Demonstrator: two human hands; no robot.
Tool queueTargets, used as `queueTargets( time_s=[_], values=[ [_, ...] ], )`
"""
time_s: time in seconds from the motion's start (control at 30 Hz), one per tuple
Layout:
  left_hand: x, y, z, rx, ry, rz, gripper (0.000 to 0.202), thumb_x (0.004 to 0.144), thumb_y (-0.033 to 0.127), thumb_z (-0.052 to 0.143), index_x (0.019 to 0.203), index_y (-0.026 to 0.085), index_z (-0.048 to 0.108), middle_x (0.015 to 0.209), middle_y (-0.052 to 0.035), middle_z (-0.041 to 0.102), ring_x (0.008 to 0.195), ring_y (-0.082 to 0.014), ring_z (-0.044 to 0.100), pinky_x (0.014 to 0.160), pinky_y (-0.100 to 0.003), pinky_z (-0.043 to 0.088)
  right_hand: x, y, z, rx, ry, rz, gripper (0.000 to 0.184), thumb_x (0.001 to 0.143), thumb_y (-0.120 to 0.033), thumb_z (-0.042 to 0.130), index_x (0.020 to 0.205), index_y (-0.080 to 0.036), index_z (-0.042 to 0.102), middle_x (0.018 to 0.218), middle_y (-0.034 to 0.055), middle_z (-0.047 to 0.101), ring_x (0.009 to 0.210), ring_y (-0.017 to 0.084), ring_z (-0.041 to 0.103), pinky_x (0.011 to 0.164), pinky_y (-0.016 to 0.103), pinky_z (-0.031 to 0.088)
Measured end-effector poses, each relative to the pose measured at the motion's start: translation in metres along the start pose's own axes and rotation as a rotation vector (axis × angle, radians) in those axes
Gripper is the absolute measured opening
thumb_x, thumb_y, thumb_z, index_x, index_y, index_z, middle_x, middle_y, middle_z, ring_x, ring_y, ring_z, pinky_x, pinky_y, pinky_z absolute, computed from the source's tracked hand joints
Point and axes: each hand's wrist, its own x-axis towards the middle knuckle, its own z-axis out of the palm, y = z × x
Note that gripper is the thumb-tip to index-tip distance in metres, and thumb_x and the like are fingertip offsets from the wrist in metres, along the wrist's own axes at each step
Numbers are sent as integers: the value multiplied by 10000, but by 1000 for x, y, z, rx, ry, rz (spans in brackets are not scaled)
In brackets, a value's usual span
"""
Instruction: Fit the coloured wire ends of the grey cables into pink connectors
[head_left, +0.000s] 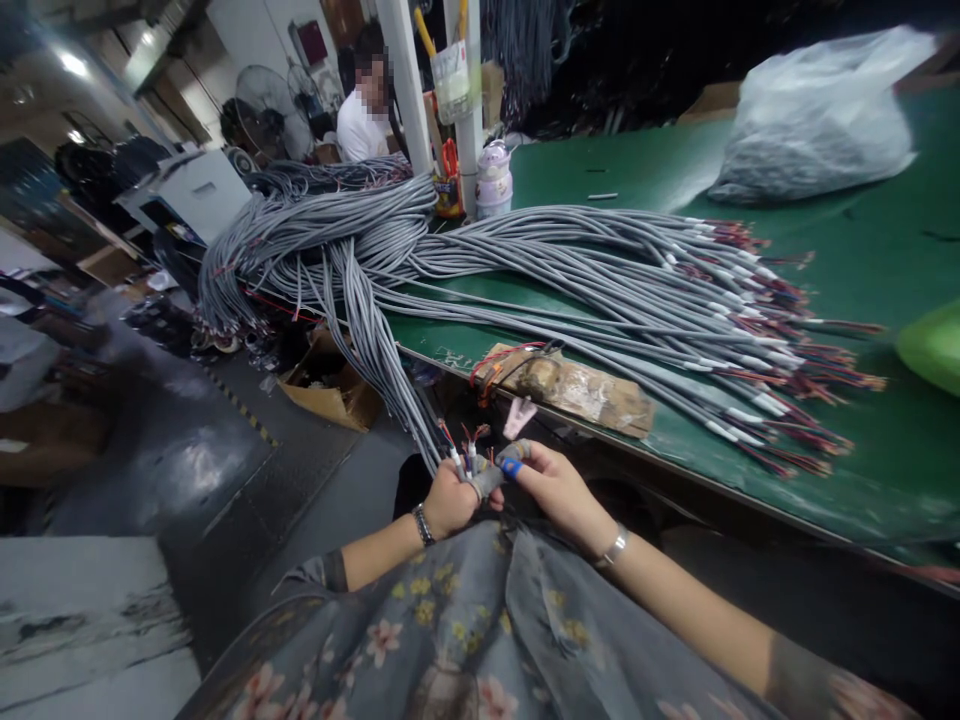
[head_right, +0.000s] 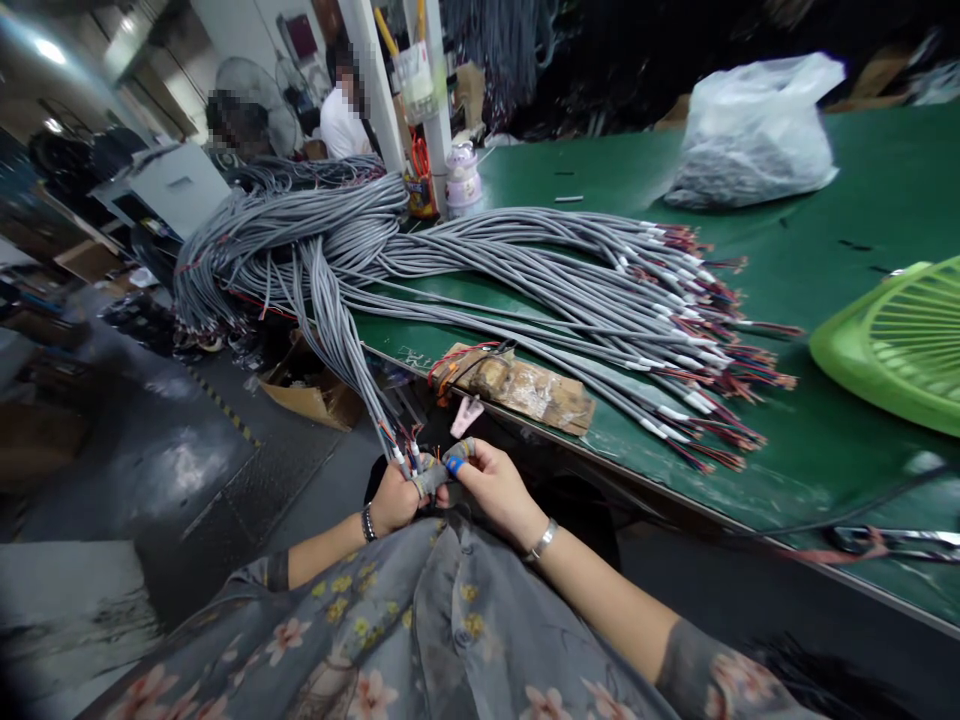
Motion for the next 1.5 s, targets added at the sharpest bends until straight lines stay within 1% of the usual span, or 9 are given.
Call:
queueTargets(
  time_s=[0.2,0.37,0.63,0.83,0.97,1.07,1.23,1.4,1.5],
  values=[
    [5,-13,0,-33,100,49,436,612,561,719,547,155,574,456,-11,573,393,-95,509,382,-191,327,-5,-2,10,165,8,106,280,619,-406,715,702,-229,515,491,-51,553,463,145,536,496,284,432],
    [5,-9,0,-87,107,25,431,598,549,713,535,155,552,454,-15,568,401,-102,526,366,-187,279,-2,1,4,148,88,29,301,608,-444,743,675,-205,572,496,-55,496,464,101,437,478,245,378],
    [12,9,-9,-59,-122,-105,430,516,517,745,522,156,510,410,-4,526,343,-100,501,335,-195,189,19,0,-23,284,75,108,377,650,-563,710,714,-199,639,659,8,596,508,111,463,482,261,409],
    [29,18,-10,-104,-302,-150,409,504,484,757,546,148,528,389,6,507,318,-104,479,324,-192,198,32,-15,-19,275,-40,100,472,538,-607,773,708,-187,640,619,-14,565,515,95,432,485,236,369],
    [37,18,-11,-103,-363,-167,409,493,472,763,525,146,517,379,5,498,315,-106,479,315,-189,202,34,-9,-14,168,147,-33,502,490,-627,783,590,-192,553,504,-58,461,466,79,325,462,239,290],
    [41,16,-14,-106,-398,-189,411,484,474,766,536,148,521,372,12,489,310,-105,472,317,-190,234,35,-4,-12,79,280,-126,516,549,-689,706,585,-210,518,492,-58,450,461,92,311,464,256,273],
    [49,15,-19,-149,-448,-203,380,486,451,760,554,144,547,360,11,476,297,-111,450,317,-207,273,36,-5,-10,11,154,-157,519,603,-730,628,616,-217,547,517,-41,470,475,110,340,476,270,295],
    [58,11,-24,-148,-473,-227,381,591,485,706,543,137,560,362,-6,464,296,-105,422,319,-217,275,34,-7,-11,-81,287,-229,517,645,-739,587,572,-234,509,502,-28,466,470,122,348,469,277,309],
    [62,7,-24,-143,-474,-244,414,613,523,693,535,140,557,353,-5,454,289,-95,396,316,-218,276,36,-6,-11,21,200,-156,539,660,-766,542,597,-231,553,523,-9,503,496,139,413,492,286,371]
  ],
)
